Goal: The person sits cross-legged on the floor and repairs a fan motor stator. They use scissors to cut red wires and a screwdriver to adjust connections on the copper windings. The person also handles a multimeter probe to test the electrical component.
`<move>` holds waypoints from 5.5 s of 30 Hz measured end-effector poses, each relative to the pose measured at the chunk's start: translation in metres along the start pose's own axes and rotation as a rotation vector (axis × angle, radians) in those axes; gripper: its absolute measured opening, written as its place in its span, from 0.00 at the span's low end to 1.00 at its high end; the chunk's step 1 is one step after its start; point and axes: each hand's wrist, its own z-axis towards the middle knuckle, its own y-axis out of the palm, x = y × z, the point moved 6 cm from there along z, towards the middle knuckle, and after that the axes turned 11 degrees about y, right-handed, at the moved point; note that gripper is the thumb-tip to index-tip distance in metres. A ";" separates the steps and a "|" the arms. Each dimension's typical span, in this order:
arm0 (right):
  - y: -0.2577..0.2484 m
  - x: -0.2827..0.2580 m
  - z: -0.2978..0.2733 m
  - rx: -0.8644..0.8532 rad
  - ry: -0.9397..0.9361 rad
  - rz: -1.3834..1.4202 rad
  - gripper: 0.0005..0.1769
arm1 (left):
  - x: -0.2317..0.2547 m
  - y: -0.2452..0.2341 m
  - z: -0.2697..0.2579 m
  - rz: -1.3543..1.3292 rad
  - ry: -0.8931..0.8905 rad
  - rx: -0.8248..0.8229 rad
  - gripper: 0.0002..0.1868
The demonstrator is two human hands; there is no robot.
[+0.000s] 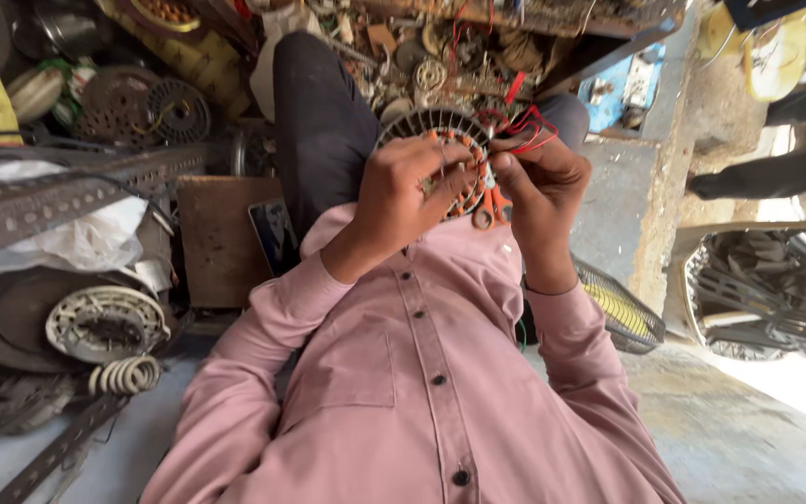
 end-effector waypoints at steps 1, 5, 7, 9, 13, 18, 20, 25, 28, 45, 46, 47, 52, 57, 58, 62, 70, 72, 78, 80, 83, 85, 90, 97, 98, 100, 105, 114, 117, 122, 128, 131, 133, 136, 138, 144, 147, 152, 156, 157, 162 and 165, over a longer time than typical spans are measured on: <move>0.000 0.001 -0.002 0.025 0.002 -0.006 0.06 | 0.001 0.001 -0.002 0.021 0.006 -0.002 0.09; -0.008 -0.012 -0.009 0.120 -0.161 -0.430 0.10 | 0.006 0.001 -0.001 0.073 0.105 -0.017 0.07; -0.013 -0.027 -0.017 0.199 -0.376 -0.636 0.12 | 0.008 -0.001 -0.002 0.065 0.164 -0.035 0.08; -0.013 -0.045 -0.029 0.313 -0.657 -0.630 0.15 | 0.009 -0.003 -0.002 0.042 0.208 -0.056 0.11; 0.013 -0.052 -0.009 -0.209 -0.488 -0.446 0.16 | 0.018 -0.002 0.003 0.035 0.366 -0.208 0.18; 0.013 -0.019 0.009 -0.410 0.030 -0.514 0.12 | 0.027 -0.010 0.008 0.082 0.443 -0.322 0.15; 0.009 -0.024 0.007 -0.432 -0.019 -0.547 0.07 | 0.029 -0.014 0.007 0.095 0.488 -0.312 0.15; 0.010 -0.051 -0.003 -0.365 -0.195 -0.891 0.02 | 0.014 -0.008 -0.009 0.131 0.428 -0.379 0.17; 0.012 -0.057 -0.010 -0.370 -0.185 -0.893 0.03 | 0.007 -0.001 -0.024 0.075 0.420 -0.355 0.17; -0.024 -0.034 -0.032 -0.152 -0.214 -0.790 0.07 | -0.029 -0.011 -0.061 -0.007 0.009 -0.094 0.08; -0.019 -0.031 -0.035 -0.166 -0.219 -0.798 0.08 | -0.026 -0.005 -0.062 -0.048 0.002 -0.120 0.10; -0.015 -0.028 -0.036 -0.179 -0.229 -0.808 0.08 | -0.025 0.003 -0.062 -0.089 -0.001 -0.144 0.12; -0.016 -0.021 -0.043 -0.125 -0.179 -0.740 0.07 | -0.041 0.014 -0.060 -0.032 -0.005 -0.048 0.15; -0.038 -0.016 -0.049 0.027 -0.085 -0.754 0.08 | -0.079 0.043 -0.047 -0.251 0.076 -0.241 0.18; -0.040 -0.015 -0.051 0.048 -0.086 -0.748 0.08 | -0.084 0.046 -0.048 -0.245 0.071 -0.233 0.16; -0.049 -0.016 -0.056 0.113 -0.077 -0.752 0.08 | -0.096 0.056 -0.050 -0.216 0.112 -0.160 0.14; -0.059 -0.011 -0.054 0.210 -0.047 -0.695 0.03 | -0.087 0.046 -0.045 -0.321 0.011 -0.062 0.12; -0.068 -0.005 -0.055 0.281 -0.022 -0.629 0.02 | -0.089 0.043 -0.045 -0.526 -0.207 0.039 0.09; -0.073 0.007 -0.059 0.346 -0.077 -0.347 0.05 | -0.098 0.047 -0.037 -1.326 -0.447 0.530 0.12; -0.073 0.009 -0.059 0.345 -0.068 -0.312 0.05 | -0.100 0.054 -0.040 -1.488 -0.490 0.551 0.12; -0.075 0.012 -0.059 0.350 -0.058 -0.288 0.06 | -0.110 0.059 -0.051 -1.600 -0.595 0.575 0.11; -0.076 0.013 -0.060 0.352 -0.050 -0.287 0.06 | -0.116 0.061 -0.058 -1.584 -0.637 0.586 0.11; -0.078 0.017 -0.059 0.347 -0.038 -0.257 0.06 | -0.121 0.056 -0.062 -1.491 -0.611 0.561 0.10; -0.081 0.020 -0.060 0.337 -0.028 -0.306 0.06 | -0.114 0.050 -0.059 -1.340 -0.578 0.537 0.11; -0.082 0.020 -0.060 0.339 -0.031 -0.292 0.06 | -0.112 0.047 -0.057 -1.288 -0.552 0.524 0.11; -0.084 0.021 -0.060 0.341 -0.039 -0.274 0.05 | -0.102 0.040 -0.051 -1.088 -0.429 0.414 0.10; -0.080 0.009 -0.057 0.312 -0.102 -0.449 0.02 | -0.065 0.037 -0.039 -0.292 0.008 -0.021 0.10; -0.031 -0.046 -0.039 0.071 -0.336 -0.876 0.08 | -0.068 0.051 -0.050 -0.060 0.128 -0.137 0.14; -0.021 -0.057 -0.031 0.010 -0.389 -0.954 0.08 | -0.066 0.047 -0.044 -0.091 0.158 -0.110 0.12; -0.007 -0.067 -0.025 -0.084 -0.392 -0.987 0.06 | -0.050 0.015 -0.045 -0.229 -0.018 0.084 0.08; 0.020 -0.065 -0.029 -0.300 -0.463 -0.888 0.07 | -0.017 0.010 -0.052 -0.104 0.055 0.006 0.09; 0.021 -0.061 -0.034 -0.313 -0.445 -0.845 0.09 | -0.010 0.009 -0.059 -0.132 0.054 -0.040 0.06; 0.016 -0.053 -0.036 -0.310 -0.395 -0.824 0.09 | -0.009 0.009 -0.062 -0.179 0.045 -0.054 0.06; 0.006 -0.038 -0.043 -0.309 -0.296 -0.785 0.09 | -0.009 0.010 -0.069 -0.255 -0.009 -0.070 0.07; -0.001 -0.029 -0.047 -0.314 -0.248 -0.740 0.08 | -0.013 0.014 -0.073 -0.299 -0.074 -0.110 0.08; -0.013 -0.017 -0.053 -0.261 -0.218 -0.770 0.09 | -0.015 0.021 -0.078 -0.207 -0.112 -0.151 0.10; -0.015 -0.014 -0.048 -0.200 -0.255 -0.850 0.11 | -0.013 0.021 -0.076 -0.209 -0.073 -0.173 0.11; -0.017 -0.015 -0.033 -0.147 -0.247 -0.728 0.12 | -0.012 0.017 -0.074 -0.335 -0.121 -0.163 0.09; -0.007 -0.025 -0.022 -0.033 -0.340 -0.764 0.14 | -0.018 0.016 -0.077 -0.450 -0.267 -0.129 0.07; -0.004 -0.032 -0.017 0.006 -0.415 -0.814 0.15 | -0.018 0.013 -0.074 -0.492 -0.251 -0.088 0.09; 0.008 -0.055 0.023 0.107 -0.505 -0.813 0.17 | -0.014 -0.010 -0.048 -0.485 -0.104 0.112 0.16; 0.030 -0.064 0.035 -0.060 -0.511 -0.593 0.18 | -0.002 -0.032 -0.023 -0.289 0.046 0.231 0.22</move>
